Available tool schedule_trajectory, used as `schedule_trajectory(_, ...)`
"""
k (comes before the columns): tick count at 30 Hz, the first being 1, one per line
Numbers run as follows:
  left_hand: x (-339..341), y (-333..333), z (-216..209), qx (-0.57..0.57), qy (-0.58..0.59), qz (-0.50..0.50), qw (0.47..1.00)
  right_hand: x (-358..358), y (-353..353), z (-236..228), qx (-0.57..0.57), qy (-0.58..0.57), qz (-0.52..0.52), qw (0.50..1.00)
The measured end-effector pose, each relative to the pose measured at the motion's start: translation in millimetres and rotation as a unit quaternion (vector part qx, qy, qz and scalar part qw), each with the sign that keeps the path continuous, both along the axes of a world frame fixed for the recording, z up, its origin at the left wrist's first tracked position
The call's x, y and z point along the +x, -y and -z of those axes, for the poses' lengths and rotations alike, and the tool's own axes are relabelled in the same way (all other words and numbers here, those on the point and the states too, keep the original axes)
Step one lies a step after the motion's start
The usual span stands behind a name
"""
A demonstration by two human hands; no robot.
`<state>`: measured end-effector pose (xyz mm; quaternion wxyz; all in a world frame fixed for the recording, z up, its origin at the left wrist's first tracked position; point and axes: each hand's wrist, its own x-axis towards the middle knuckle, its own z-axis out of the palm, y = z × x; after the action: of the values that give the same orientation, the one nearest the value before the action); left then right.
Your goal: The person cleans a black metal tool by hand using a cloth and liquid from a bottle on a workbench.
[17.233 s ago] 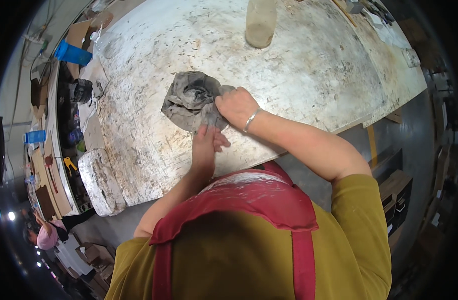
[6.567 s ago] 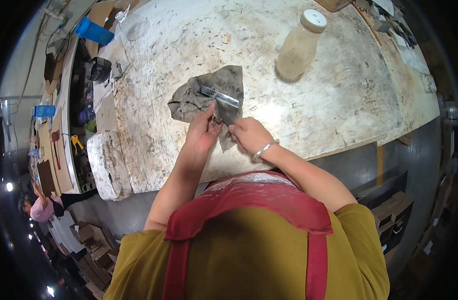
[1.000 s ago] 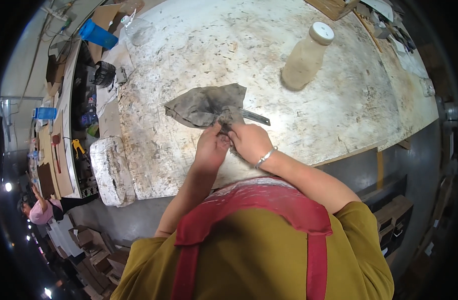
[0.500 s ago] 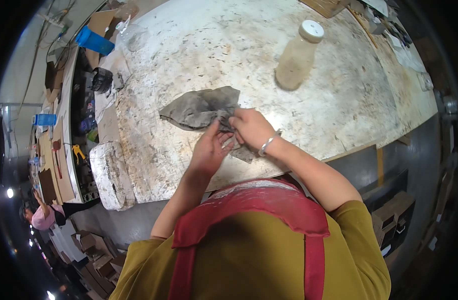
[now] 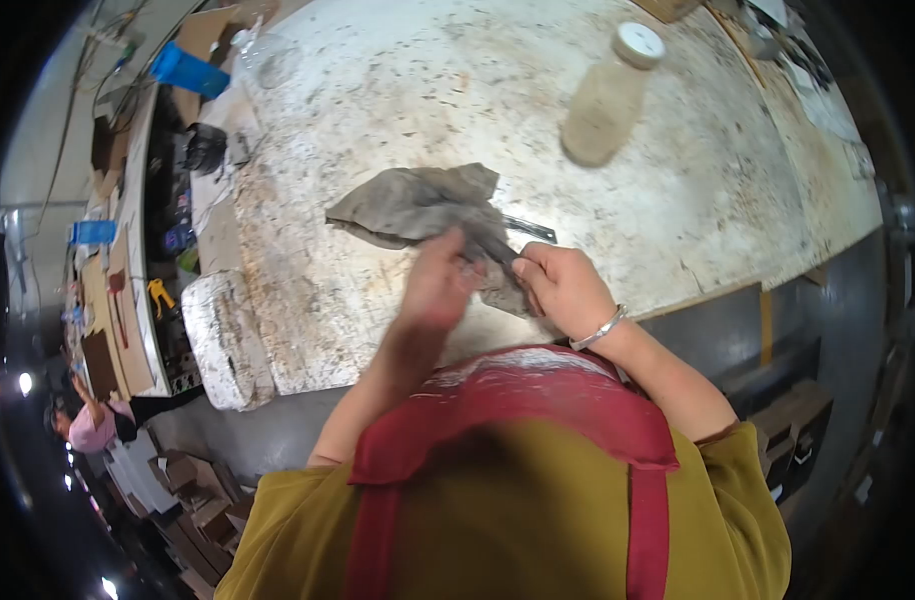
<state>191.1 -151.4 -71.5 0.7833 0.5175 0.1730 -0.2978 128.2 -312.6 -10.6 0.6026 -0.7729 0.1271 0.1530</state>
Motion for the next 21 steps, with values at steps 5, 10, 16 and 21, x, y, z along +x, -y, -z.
schedule_trajectory(5, 35.3, -35.3, -18.6, -0.038, -0.063, -0.098, 0.992, -28.4, 66.0, -3.4, -0.153, -0.005, 0.069, 0.986)
schedule_trajectory(10, 20.1, -44.8, -21.3, -0.044, -0.095, -0.088, 0.991, -10.8, 93.4, 17.6, -0.537, 0.125, -0.040, 0.833)
schedule_trajectory(16, -10.7, -81.4, -24.0, 0.000, -0.084, -0.085, 0.993, 7.9, 82.1, 24.5, -0.544, 0.161, -0.003, 0.824)
schedule_trajectory(21, -36.5, -77.6, -23.0, 0.191, 0.132, 0.050, 0.971, 15.0, 78.2, 25.7, -0.557, 0.201, 0.015, 0.806)
